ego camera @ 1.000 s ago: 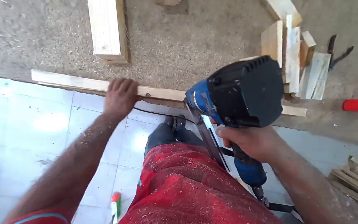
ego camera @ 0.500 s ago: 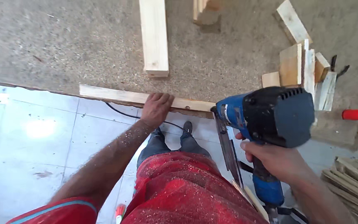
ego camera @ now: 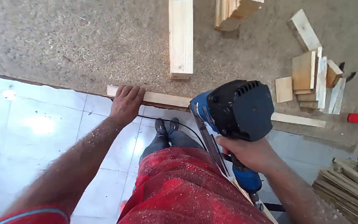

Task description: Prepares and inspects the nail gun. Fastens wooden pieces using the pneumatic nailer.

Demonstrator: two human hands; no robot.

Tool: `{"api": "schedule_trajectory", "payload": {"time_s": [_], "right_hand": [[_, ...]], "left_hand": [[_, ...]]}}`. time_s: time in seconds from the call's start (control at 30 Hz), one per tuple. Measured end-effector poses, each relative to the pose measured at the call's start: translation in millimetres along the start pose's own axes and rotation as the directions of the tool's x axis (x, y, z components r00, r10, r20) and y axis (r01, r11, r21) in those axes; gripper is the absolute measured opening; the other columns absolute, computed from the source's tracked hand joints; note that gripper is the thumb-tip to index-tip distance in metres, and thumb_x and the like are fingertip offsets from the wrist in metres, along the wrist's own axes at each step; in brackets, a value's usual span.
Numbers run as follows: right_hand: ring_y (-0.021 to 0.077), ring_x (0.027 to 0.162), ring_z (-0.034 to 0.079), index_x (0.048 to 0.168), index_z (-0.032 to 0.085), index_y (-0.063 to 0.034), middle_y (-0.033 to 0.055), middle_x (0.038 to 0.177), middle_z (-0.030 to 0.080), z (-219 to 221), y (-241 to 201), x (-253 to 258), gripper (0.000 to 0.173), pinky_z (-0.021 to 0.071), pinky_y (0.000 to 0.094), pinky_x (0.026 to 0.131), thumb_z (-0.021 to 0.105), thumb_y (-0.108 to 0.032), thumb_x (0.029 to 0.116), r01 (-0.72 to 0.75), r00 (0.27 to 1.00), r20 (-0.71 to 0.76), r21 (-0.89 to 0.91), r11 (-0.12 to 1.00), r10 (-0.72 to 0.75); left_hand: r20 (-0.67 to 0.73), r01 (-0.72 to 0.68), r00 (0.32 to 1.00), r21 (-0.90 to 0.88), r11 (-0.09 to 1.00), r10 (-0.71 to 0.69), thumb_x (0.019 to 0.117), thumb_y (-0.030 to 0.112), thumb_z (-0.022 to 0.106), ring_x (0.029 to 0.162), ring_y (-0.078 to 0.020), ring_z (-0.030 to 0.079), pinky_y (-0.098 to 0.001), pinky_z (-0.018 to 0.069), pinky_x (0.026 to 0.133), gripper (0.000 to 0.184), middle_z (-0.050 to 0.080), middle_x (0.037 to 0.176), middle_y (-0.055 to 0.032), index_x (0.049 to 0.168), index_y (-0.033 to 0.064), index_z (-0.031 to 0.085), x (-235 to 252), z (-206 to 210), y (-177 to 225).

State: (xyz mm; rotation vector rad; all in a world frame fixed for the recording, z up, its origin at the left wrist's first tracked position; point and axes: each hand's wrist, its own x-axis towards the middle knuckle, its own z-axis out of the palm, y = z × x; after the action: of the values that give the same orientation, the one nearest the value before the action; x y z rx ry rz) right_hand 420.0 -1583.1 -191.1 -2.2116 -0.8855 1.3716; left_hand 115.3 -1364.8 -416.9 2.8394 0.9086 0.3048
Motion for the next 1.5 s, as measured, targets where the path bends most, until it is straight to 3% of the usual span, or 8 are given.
{"api": "schedule_trajectory", "payload": {"time_s": [0.37, 0.57, 0.63, 0.83, 0.97, 1.2, 1.4, 1.5], "right_hand": [[0.0209, 0.055, 0.067, 0.098, 0.075, -0.0203, 0.0059, 0.071, 0.071, 2, -8, 6, 0.013, 0.0591, 0.0347, 0.050, 0.076, -0.027, 0.0867, 0.042, 0.999, 0.026, -0.025, 0.999, -0.041], [0.0178, 0.064, 0.072, 0.100, 0.073, -0.0220, 0.0015, 0.077, 0.074, 37, -37, 2, 0.020, 0.0638, 0.0361, 0.058, 0.079, -0.031, 0.0835, 0.132, 0.989, 0.074, -0.018, 0.991, -0.130], [0.0147, 0.064, 0.072, 0.099, 0.073, -0.0237, -0.0015, 0.077, 0.074, 58, -55, 9, 0.018, 0.0638, 0.0342, 0.059, 0.079, -0.032, 0.0832, 0.152, 0.986, 0.078, -0.031, 0.988, -0.150], [0.0157, 0.063, 0.071, 0.098, 0.073, -0.0218, -0.0009, 0.077, 0.074, 112, -98, 22, 0.015, 0.0636, 0.0336, 0.058, 0.079, -0.029, 0.0859, 0.093, 0.990, 0.111, -0.008, 0.996, -0.092], [0.0169, 0.064, 0.072, 0.100, 0.073, -0.0213, 0.0005, 0.079, 0.075, 134, -110, 22, 0.020, 0.0648, 0.0341, 0.060, 0.081, -0.029, 0.0838, 0.043, 0.995, 0.091, -0.004, 0.999, -0.042], [0.0162, 0.064, 0.073, 0.100, 0.074, -0.0228, 0.0004, 0.078, 0.075, 146, -119, 16, 0.018, 0.0644, 0.0338, 0.061, 0.080, -0.029, 0.0839, 0.050, 0.997, 0.057, -0.046, 0.998, -0.048], [0.0056, 0.065, 0.070, 0.094, 0.075, -0.0235, -0.0069, 0.075, 0.073, 152, -123, 9, 0.017, 0.0608, 0.0256, 0.059, 0.075, -0.036, 0.0818, 0.090, 0.996, 0.004, -0.164, 0.982, -0.090], [0.0019, 0.067, 0.067, 0.097, 0.073, -0.0229, -0.0086, 0.076, 0.070, 153, -132, 14, 0.019, 0.0581, 0.0251, 0.060, 0.076, -0.032, 0.0802, 0.060, 0.998, 0.009, -0.271, 0.961, -0.059]], "left_hand": [[-0.099, -0.054, 0.994, 0.007, 0.999, 0.054, 0.1060, 0.018, 0.052, 0.116, -0.0356, 0.062, -0.0520, 0.0429, 0.108, 0.033, 0.066, 0.124, -0.0163, 0.136, 0.0078, 0.060, -3, 10, -6], [0.038, 0.008, 0.999, -0.039, 0.999, -0.006, 0.1023, 0.036, 0.061, 0.129, -0.0338, 0.059, -0.0514, 0.0435, 0.112, 0.045, 0.062, 0.140, -0.0144, 0.139, 0.0094, 0.060, -9, -17, -33], [0.029, 0.044, 0.999, -0.038, 0.998, -0.043, 0.1009, 0.041, 0.063, 0.131, -0.0353, 0.057, -0.0540, 0.0429, 0.112, 0.049, 0.062, 0.137, -0.0159, 0.137, 0.0085, 0.060, -18, -21, -57], [-0.055, -0.037, 0.998, -0.215, 0.976, 0.025, 0.1013, 0.032, 0.064, 0.119, -0.0357, 0.063, -0.0521, 0.0519, 0.100, 0.039, 0.068, 0.124, -0.0162, 0.132, 0.0081, 0.064, -28, -11, -79], [-0.090, -0.054, 0.995, -0.277, 0.959, 0.029, 0.0992, 0.023, 0.065, 0.118, -0.0357, 0.064, -0.0519, 0.0520, 0.099, 0.034, 0.069, 0.124, -0.0156, 0.130, 0.0076, 0.066, -29, -7, -80], [-0.144, -0.071, 0.989, -0.336, 0.939, 0.023, 0.0992, 0.019, 0.063, 0.118, -0.0344, 0.064, -0.0502, 0.0511, 0.100, 0.033, 0.069, 0.123, -0.0141, 0.131, 0.0086, 0.067, -31, 0, -82], [-0.155, -0.072, 0.988, -0.345, 0.936, 0.019, 0.1003, 0.022, 0.063, 0.116, -0.0336, 0.064, -0.0487, 0.0508, 0.100, 0.034, 0.070, 0.123, -0.0134, 0.131, 0.0093, 0.068, -29, 0, -81], [-0.131, -0.062, 0.991, -0.370, 0.927, 0.014, 0.0988, 0.024, 0.065, 0.118, -0.0330, 0.064, -0.0487, 0.0511, 0.101, 0.035, 0.070, 0.124, -0.0131, 0.130, 0.0092, 0.068, -29, -3, -83]]}}
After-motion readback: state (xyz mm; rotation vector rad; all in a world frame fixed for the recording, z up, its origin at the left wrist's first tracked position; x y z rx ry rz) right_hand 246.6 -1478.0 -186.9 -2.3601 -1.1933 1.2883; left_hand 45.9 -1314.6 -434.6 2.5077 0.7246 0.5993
